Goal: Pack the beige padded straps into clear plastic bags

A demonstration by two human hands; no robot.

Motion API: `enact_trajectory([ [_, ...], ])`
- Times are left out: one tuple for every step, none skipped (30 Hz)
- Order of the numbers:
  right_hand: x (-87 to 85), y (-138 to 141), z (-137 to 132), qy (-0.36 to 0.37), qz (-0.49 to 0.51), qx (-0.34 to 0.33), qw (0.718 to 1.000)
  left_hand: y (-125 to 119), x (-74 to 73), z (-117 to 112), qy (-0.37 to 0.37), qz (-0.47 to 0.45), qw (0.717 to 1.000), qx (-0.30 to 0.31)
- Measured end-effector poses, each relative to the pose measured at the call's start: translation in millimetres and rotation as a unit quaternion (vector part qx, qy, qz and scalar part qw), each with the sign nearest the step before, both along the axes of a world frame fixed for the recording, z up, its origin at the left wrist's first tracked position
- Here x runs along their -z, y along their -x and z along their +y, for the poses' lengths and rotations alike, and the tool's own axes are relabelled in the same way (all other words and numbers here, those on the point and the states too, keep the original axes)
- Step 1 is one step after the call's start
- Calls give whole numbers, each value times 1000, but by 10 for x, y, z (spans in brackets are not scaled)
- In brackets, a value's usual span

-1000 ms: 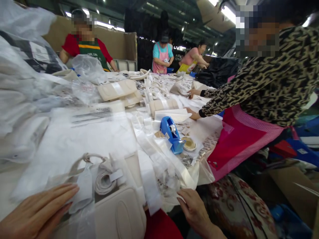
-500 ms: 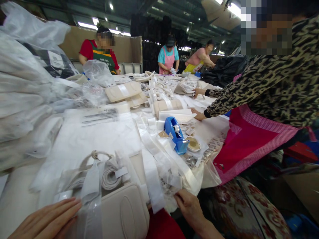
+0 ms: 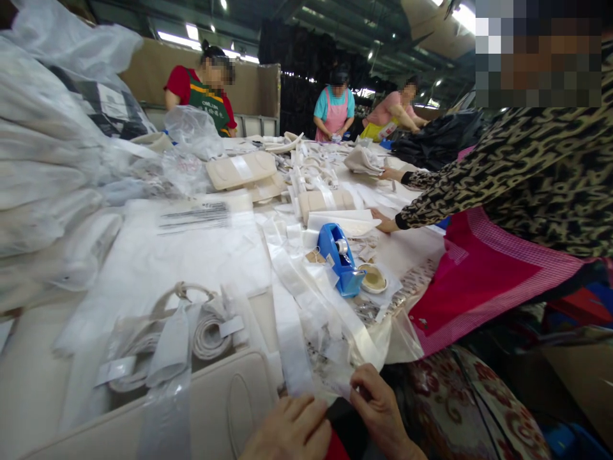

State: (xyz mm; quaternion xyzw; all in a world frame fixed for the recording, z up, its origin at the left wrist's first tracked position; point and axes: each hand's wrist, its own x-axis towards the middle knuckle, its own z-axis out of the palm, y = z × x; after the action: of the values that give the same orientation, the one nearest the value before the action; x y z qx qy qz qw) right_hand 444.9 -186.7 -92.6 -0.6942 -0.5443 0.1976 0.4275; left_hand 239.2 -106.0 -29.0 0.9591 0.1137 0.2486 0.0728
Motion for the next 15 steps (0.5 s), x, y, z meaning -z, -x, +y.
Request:
enact_trajectory([
  [-16, -9, -3, -5, 21, 2, 1000, -172, 68, -43, 27, 46, 999, 11],
  [-32, -20, -7, -9, 41, 6, 999, -320, 141, -74, 59, 90, 994, 19],
  [-50, -33, -11, -13, 59, 13, 998, -444, 217, -95, 101, 144, 984, 21],
  [-72, -47, -15, -16, 75, 20, 997, -548, 293, -108, 147, 195, 969, 18],
  [-102, -62, -18, -20, 90, 25, 995, -633, 365, -113, 191, 237, 953, 7],
  [-140, -77, -20, -22, 107, 32, 994, -704, 433, -113, 226, 267, 937, -9],
  [-189, -92, -20, -23, 128, 40, 991, -760, 497, -108, 251, 286, 924, -23],
  [-250, -106, -16, -27, 158, 51, 986, -805, 555, -101, 265, 298, 916, -35],
  [-320, -121, -7, -34, 198, 64, 978, -838, 606, -93, 270, 306, 912, -40],
  [-398, -134, 6, -41, 247, 80, 965, -860, 650, -85, 270, 310, 911, -44],
  [-478, -146, 24, -49, 302, 99, 947, -870, 682, -76, 272, 313, 909, -47],
  [-556, -157, 46, -57, 356, 117, 926, -868, 698, -69, 274, 313, 908, -48],
  [-626, -166, 71, -64, 402, 134, 904, -853, 696, -63, 274, 310, 909, -48],
  [-684, -171, 98, -67, 436, 151, 885, -824, 673, -56, 272, 305, 911, -50],
  [-727, -172, 124, -67, 455, 164, 872, -780, 626, -48, 272, 297, 914, -46],
])
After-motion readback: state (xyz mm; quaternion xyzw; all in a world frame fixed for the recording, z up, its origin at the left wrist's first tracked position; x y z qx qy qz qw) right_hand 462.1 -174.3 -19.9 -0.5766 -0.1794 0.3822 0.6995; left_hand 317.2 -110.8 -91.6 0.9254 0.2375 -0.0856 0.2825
